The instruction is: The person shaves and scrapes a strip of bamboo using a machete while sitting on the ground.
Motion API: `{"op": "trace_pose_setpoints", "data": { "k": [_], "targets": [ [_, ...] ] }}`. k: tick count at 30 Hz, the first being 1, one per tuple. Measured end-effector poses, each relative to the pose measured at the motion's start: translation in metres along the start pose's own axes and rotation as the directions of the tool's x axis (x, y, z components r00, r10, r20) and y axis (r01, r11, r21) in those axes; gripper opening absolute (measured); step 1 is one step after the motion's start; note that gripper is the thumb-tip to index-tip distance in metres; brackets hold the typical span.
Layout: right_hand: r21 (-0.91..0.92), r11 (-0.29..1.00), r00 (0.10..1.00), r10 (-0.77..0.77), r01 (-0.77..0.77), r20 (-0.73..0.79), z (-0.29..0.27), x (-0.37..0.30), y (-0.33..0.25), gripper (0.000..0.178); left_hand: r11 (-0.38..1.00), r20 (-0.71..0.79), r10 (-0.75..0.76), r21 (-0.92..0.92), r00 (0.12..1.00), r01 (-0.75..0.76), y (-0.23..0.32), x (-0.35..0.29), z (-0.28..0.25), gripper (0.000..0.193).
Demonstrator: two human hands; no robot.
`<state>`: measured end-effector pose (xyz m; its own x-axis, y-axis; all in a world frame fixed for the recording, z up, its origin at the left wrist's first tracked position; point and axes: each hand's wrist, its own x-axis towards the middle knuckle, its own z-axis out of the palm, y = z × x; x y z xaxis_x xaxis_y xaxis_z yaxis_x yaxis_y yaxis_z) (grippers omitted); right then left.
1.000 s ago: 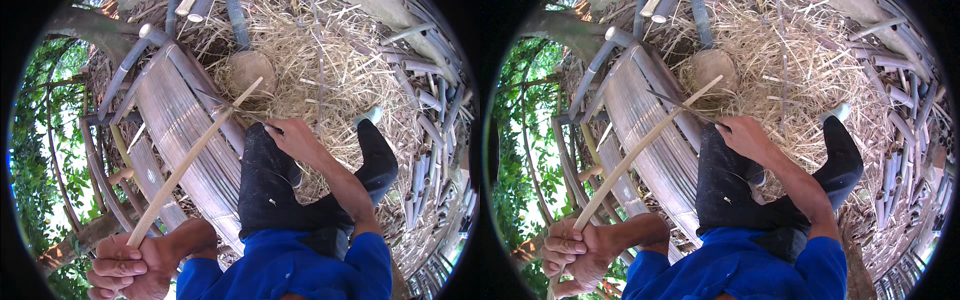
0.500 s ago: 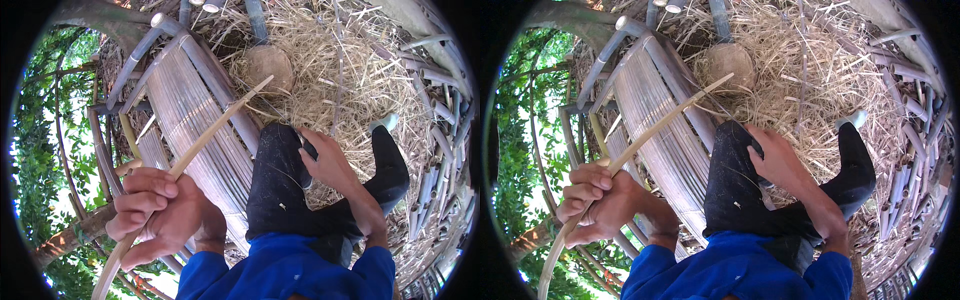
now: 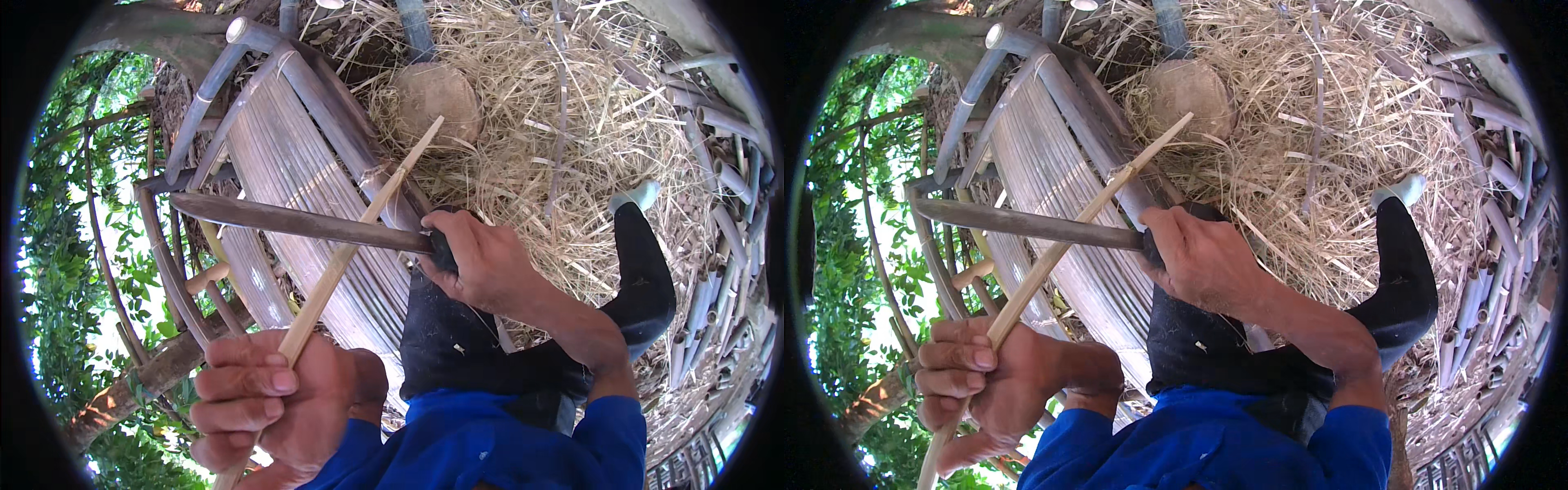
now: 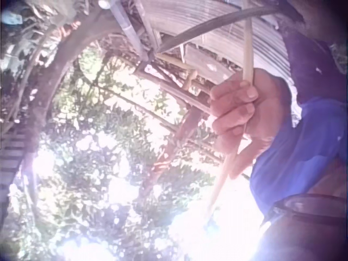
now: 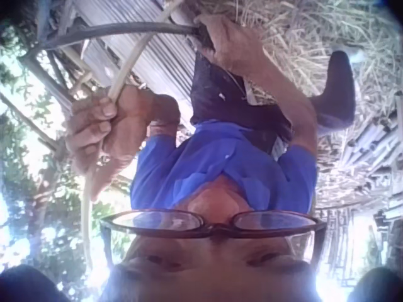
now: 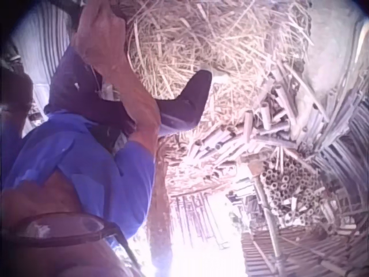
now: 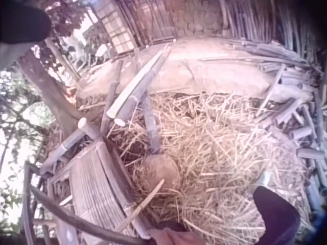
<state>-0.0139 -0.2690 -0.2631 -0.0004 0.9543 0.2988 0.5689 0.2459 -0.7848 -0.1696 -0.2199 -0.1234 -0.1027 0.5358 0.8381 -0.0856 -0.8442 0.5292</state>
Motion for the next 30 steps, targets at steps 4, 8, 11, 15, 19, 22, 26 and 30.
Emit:
{"op": "trace_pose_setpoints", "data": {
  "k": [4,8,11,15,19,22,26,30],
  "targets": [
    [-0.142,0.962,0.968,0.243,-0.232,0.064,0.024,0.009,0.057,0.028,0.992,-0.151,0.005,-0.124,0.989,-0.024,-0.006,0.001,0.012,0.070],
    [-0.136,0.991,0.996,-0.001,0.012,0.084,0.011,0.001,0.015,0.029,0.984,-0.155,0.018,-0.172,0.988,-0.045,-0.005,0.003,0.007,0.069],
    [-0.137,0.989,0.993,-0.047,0.062,0.107,0.011,0.002,0.020,0.026,0.992,-0.047,0.012,-0.128,0.999,-0.018,-0.005,0.003,0.000,0.066],
    [-0.276,0.881,0.849,0.454,-0.384,0.269,0.024,0.009,0.100,0.028,0.997,-0.101,0.033,-0.066,0.994,-0.040,-0.004,0.011,0.001,0.059],
    [-0.151,0.920,0.894,0.387,-0.361,0.224,0.020,0.004,0.072,0.030,0.991,-0.251,0.053,-0.106,0.967,-0.082,-0.018,0.009,0.007,0.056],
    [-0.033,0.933,0.918,0.358,-0.358,0.171,0.016,0.013,0.070,0.032,0.970,-0.131,0.006,-0.239,0.991,-0.037,-0.018,0.015,-0.007,0.052],
    [-0.075,0.974,0.971,0.221,-0.214,0.094,0.007,0.013,0.044,0.032,0.966,-0.030,0.018,-0.259,0.999,-0.025,-0.019,0.014,-0.009,0.051],
    [-0.128,0.991,0.992,0.048,-0.032,0.121,0.006,0.010,0.009,0.032,0.972,-0.039,0.022,-0.235,0.999,-0.031,-0.015,0.013,-0.007,0.049]
  ]
}}
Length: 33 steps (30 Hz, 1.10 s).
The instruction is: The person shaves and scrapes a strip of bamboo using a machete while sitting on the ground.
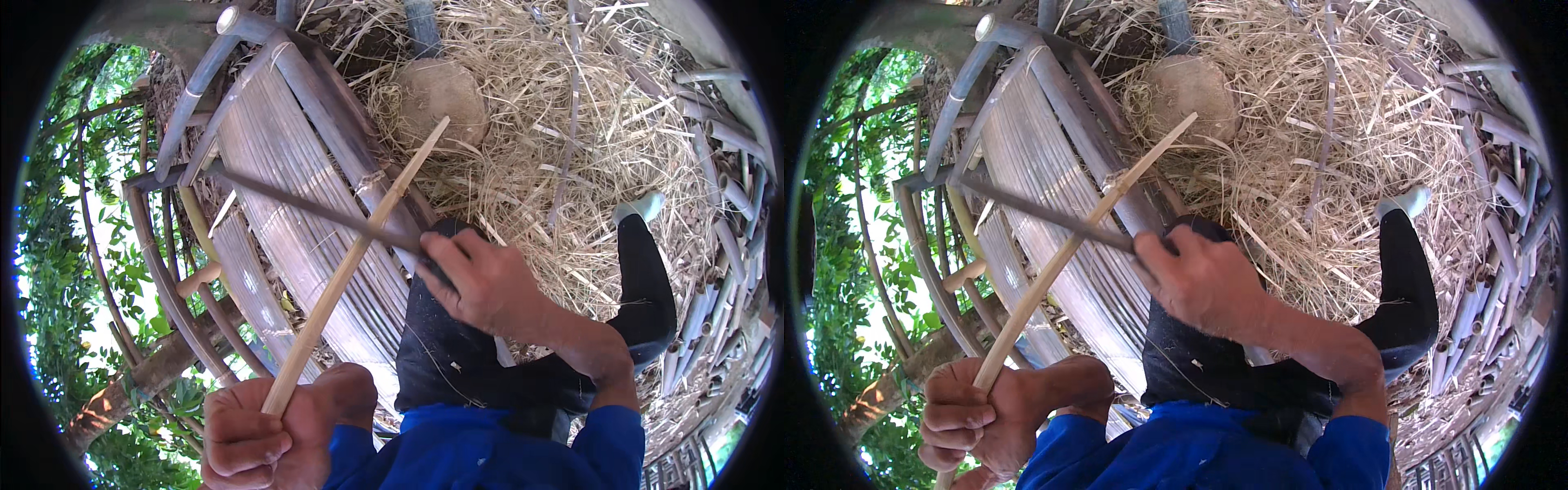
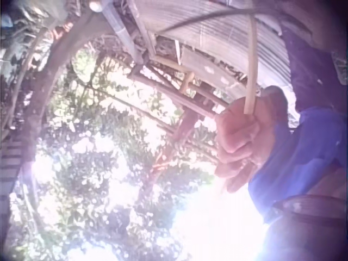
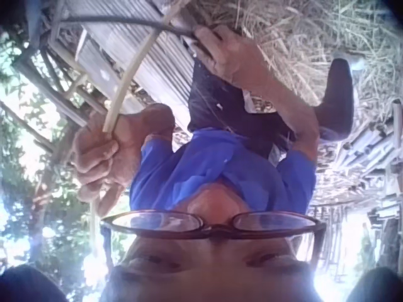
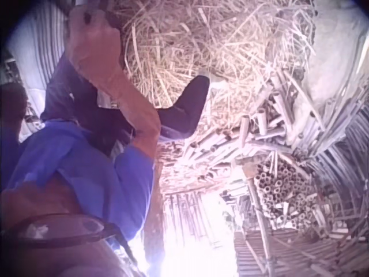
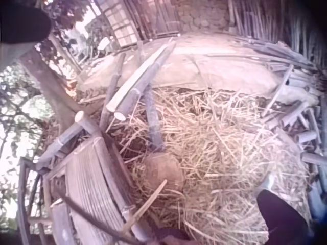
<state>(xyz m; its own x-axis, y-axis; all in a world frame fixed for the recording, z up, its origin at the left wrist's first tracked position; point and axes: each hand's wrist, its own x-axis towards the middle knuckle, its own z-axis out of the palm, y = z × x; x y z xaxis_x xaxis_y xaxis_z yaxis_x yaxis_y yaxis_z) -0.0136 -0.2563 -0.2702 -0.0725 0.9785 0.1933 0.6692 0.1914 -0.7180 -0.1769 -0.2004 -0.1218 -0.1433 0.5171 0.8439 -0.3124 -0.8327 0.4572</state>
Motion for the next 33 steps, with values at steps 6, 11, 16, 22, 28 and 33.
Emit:
{"op": "trace_pose_setpoints", "data": {
  "k": [6,11,16,22,28,33],
  "targets": [
    [0.091,0.978,0.976,-0.178,0.190,-0.127,0.012,-0.008,0.019,0.021,0.999,0.006,-0.007,-0.048,1.000,0.007,-0.001,-0.005,0.006,0.047],
    [-0.013,1.000,0.998,-0.024,0.023,-0.056,0.016,0.003,0.038,0.022,0.999,0.002,0.032,0.038,0.999,-0.032,-0.004,-0.002,0.008,0.039],
    [-0.076,0.986,0.984,0.157,-0.152,0.078,0.041,0.007,0.074,0.022,0.998,0.037,0.053,-0.036,0.998,-0.051,-0.012,-0.002,0.012,0.049],
    [-0.047,0.992,0.993,0.117,-0.117,0.007,0.049,0.013,0.105,0.017,0.947,-0.044,0.041,-0.316,0.998,-0.053,-0.007,0.002,-0.003,0.031],
    [-0.082,0.986,0.990,0.143,-0.144,-0.015,0.094,0.015,0.152,0.019,0.991,0.038,0.110,0.078,0.993,-0.113,-0.018,0.005,-0.012,0.027],
    [-0.162,0.845,0.835,0.531,-0.510,0.141,0.101,-0.018,0.265,0.024,0.958,-0.125,0.193,-0.189,0.973,-0.214,-0.037,0.005,-0.013,0.028]
  ]
}}
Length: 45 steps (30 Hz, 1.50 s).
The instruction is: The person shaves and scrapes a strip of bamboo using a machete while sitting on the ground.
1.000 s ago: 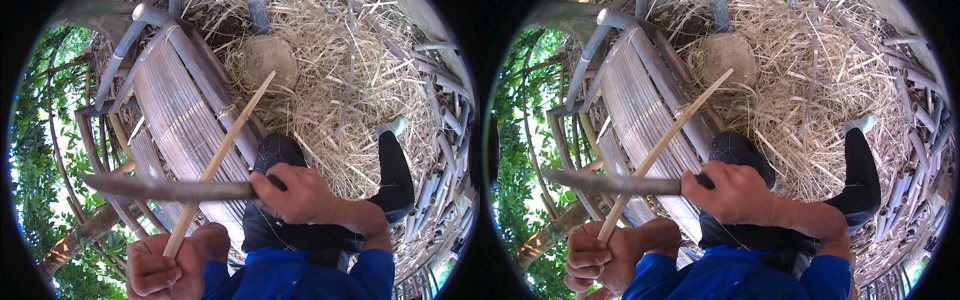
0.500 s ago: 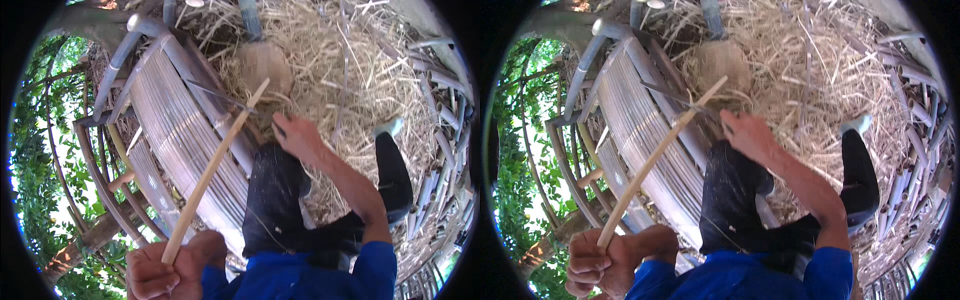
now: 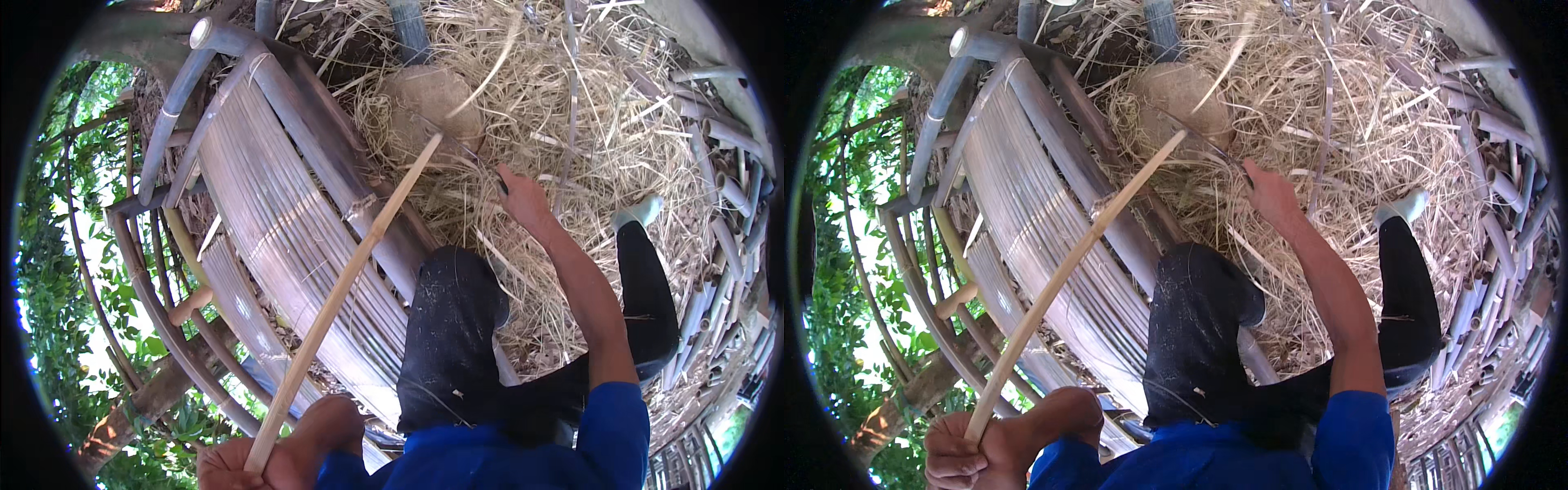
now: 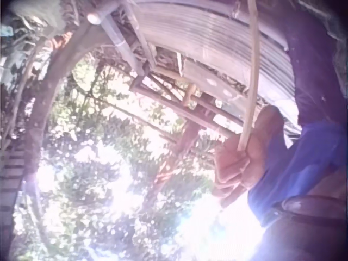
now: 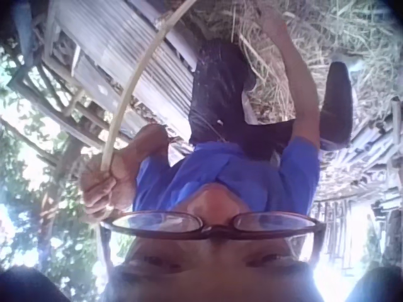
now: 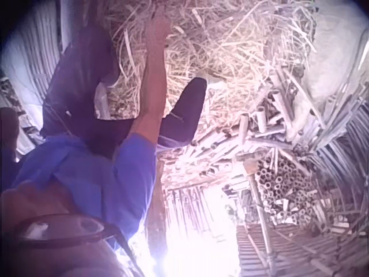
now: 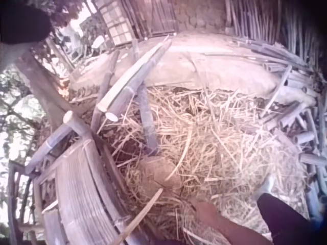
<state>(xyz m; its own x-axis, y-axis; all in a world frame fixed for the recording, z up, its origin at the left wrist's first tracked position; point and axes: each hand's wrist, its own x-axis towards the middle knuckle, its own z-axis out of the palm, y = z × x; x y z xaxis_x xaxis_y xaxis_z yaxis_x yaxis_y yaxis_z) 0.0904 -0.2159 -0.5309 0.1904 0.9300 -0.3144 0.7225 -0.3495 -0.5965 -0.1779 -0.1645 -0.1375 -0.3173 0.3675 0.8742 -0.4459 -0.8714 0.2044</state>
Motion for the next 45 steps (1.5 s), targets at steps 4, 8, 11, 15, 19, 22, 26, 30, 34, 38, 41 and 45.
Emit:
{"op": "trace_pose_setpoints", "data": {
  "k": [4,8,11,15,19,22,26,30,34,38,41,45],
  "targets": [
    [0.174,0.984,0.999,0.029,-0.032,0.017,0.011,-0.005,-0.018,0.027,0.993,-0.070,0.074,-0.088,0.995,-0.080,0.000,0.001,0.004,0.031],
    [0.086,0.996,0.994,0.020,-0.011,-0.106,-0.007,-0.021,-0.042,0.030,0.980,-0.016,-0.163,0.115,0.986,0.164,0.009,0.004,0.004,0.039],
    [0.223,0.974,0.999,0.044,-0.045,0.009,-0.048,-0.052,-0.105,0.032,0.969,0.129,-0.199,-0.124,0.971,0.215,0.008,-0.004,0.015,0.043],
    [0.213,0.907,0.925,-0.325,0.364,-0.197,-0.093,-0.116,-0.187,0.029,0.973,0.151,-0.170,-0.131,0.974,0.191,0.021,-0.006,0.015,0.046],
    [0.162,0.732,0.743,-0.613,0.662,-0.269,-0.122,-0.156,-0.214,0.027,0.966,0.153,-0.201,-0.134,0.968,0.222,0.025,-0.015,0.020,0.048],
    [0.158,0.836,0.845,-0.490,0.525,-0.214,-0.095,-0.137,-0.195,0.033,0.985,0.138,-0.170,0.016,0.976,0.169,0.035,-0.014,0.021,0.049],
    [0.173,0.898,0.902,-0.359,0.404,-0.238,-0.091,-0.124,-0.184,0.032,0.973,0.127,-0.222,-0.040,0.967,0.228,0.020,-0.020,0.028,0.048],
    [0.158,0.702,0.711,-0.635,0.694,-0.302,-0.096,-0.142,-0.194,0.030,0.965,0.138,-0.246,-0.058,0.960,0.255,0.026,-0.016,0.026,0.034],
    [0.048,0.949,0.940,-0.302,0.313,-0.160,-0.048,-0.074,-0.132,0.030,0.946,0.156,-0.257,-0.159,0.954,0.281,0.030,-0.013,0.019,0.022],
    [0.006,0.948,0.932,-0.312,0.319,-0.186,-0.025,-0.062,-0.114,0.028,0.952,0.148,-0.277,-0.092,0.949,0.292,0.027,-0.013,0.006,0.032],
    [0.012,0.979,0.973,-0.201,0.204,-0.112,-0.006,-0.024,-0.081,0.027,0.971,0.143,-0.228,-0.038,0.963,0.235,0.026,-0.012,0.017,0.037],
    [0.012,0.998,0.998,0.054,-0.055,0.019,0.011,0.018,-0.037,0.030,0.988,-0.009,-0.089,-0.126,0.996,0.087,0.032,-0.017,-0.001,0.033]
  ]
}}
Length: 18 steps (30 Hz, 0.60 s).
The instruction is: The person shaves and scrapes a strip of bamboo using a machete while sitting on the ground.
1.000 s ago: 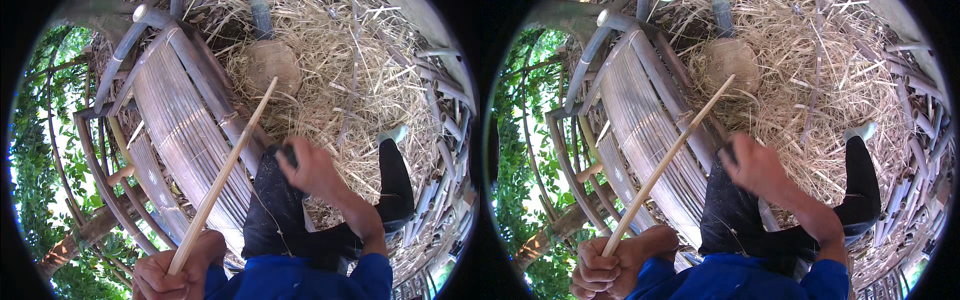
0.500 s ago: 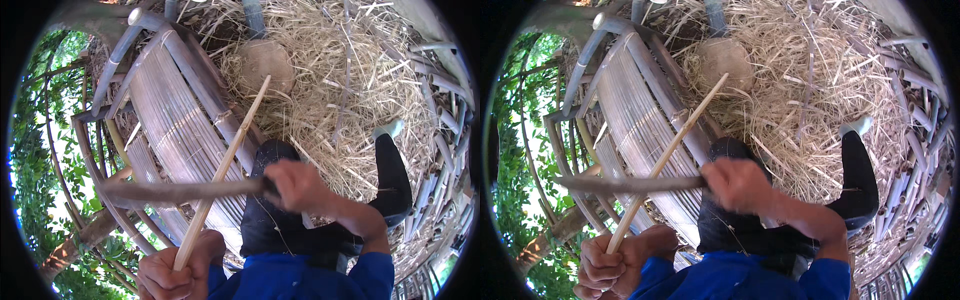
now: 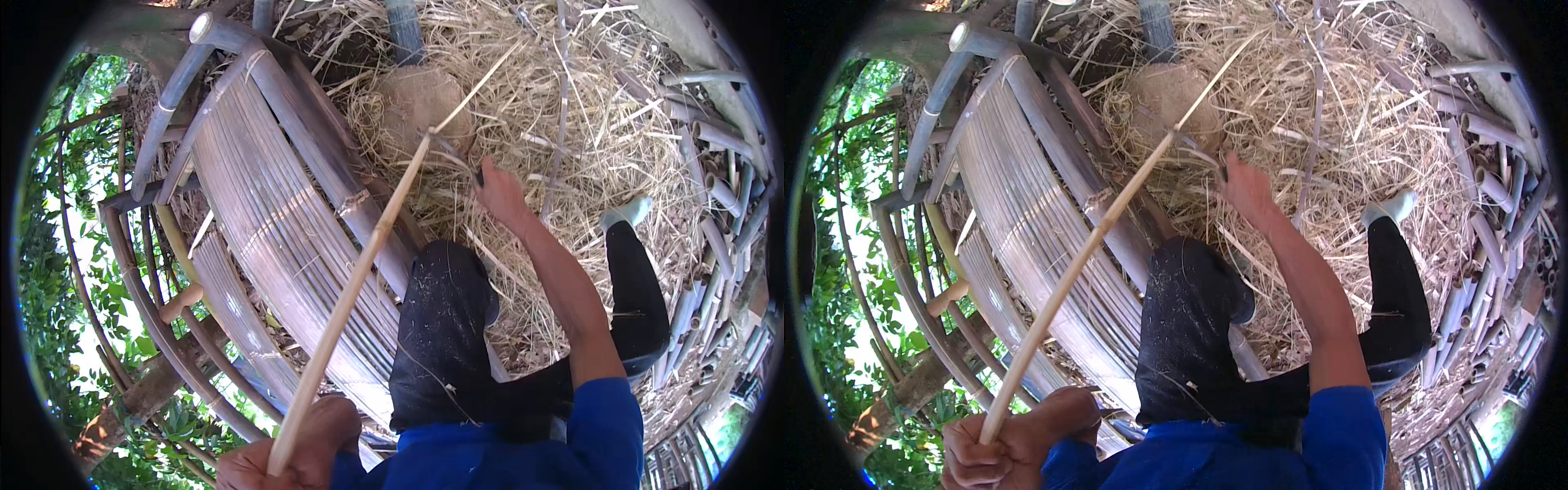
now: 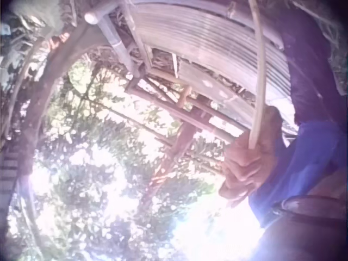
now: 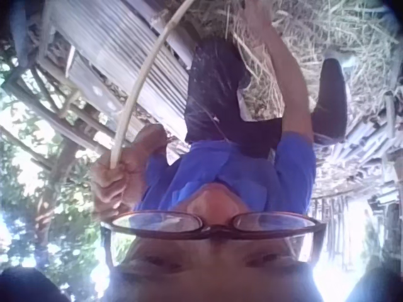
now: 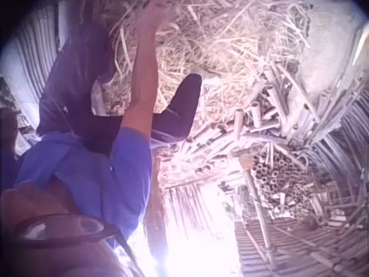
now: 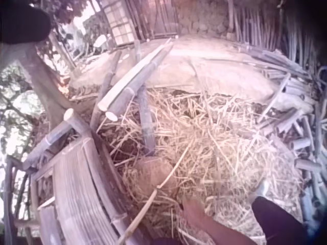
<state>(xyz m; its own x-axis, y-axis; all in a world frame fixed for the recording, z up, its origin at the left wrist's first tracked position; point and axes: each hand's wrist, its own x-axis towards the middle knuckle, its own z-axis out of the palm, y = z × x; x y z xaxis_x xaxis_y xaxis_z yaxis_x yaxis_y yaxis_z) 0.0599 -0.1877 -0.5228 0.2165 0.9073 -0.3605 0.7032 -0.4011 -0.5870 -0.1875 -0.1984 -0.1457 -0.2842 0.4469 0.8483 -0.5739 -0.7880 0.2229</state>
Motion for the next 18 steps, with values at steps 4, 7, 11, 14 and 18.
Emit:
{"op": "trace_pose_setpoints", "data": {
  "k": [4,7,11,14,18],
  "targets": [
    [-0.105,0.994,0.984,-0.040,0.022,-0.174,0.011,0.006,0.031,0.036,0.993,0.039,-0.066,0.096,0.997,0.062,-0.013,0.008,0.004,0.035],
    [-0.014,0.998,0.998,0.058,-0.059,-0.033,-0.012,-0.014,-0.019,0.041,0.917,-0.036,-0.100,0.383,0.994,0.106,0.008,0.017,-0.007,0.032],
    [0.187,0.982,0.998,0.013,-0.024,0.060,-0.064,-0.064,-0.092,0.037,0.898,-0.153,-0.129,0.400,0.980,0.181,0.017,0.018,-0.011,0.041],
    [0.292,0.935,0.979,-0.205,0.202,-0.020,-0.095,-0.115,-0.143,0.037,0.901,-0.114,-0.124,0.402,0.986,0.160,0.015,0.015,-0.009,0.041],
    [0.207,0.792,0.815,-0.528,0.574,-0.240,-0.112,-0.175,-0.186,0.039,0.898,-0.118,-0.147,0.401,0.982,0.182,0.017,0.012,-0.001,0.043]
  ]
}}
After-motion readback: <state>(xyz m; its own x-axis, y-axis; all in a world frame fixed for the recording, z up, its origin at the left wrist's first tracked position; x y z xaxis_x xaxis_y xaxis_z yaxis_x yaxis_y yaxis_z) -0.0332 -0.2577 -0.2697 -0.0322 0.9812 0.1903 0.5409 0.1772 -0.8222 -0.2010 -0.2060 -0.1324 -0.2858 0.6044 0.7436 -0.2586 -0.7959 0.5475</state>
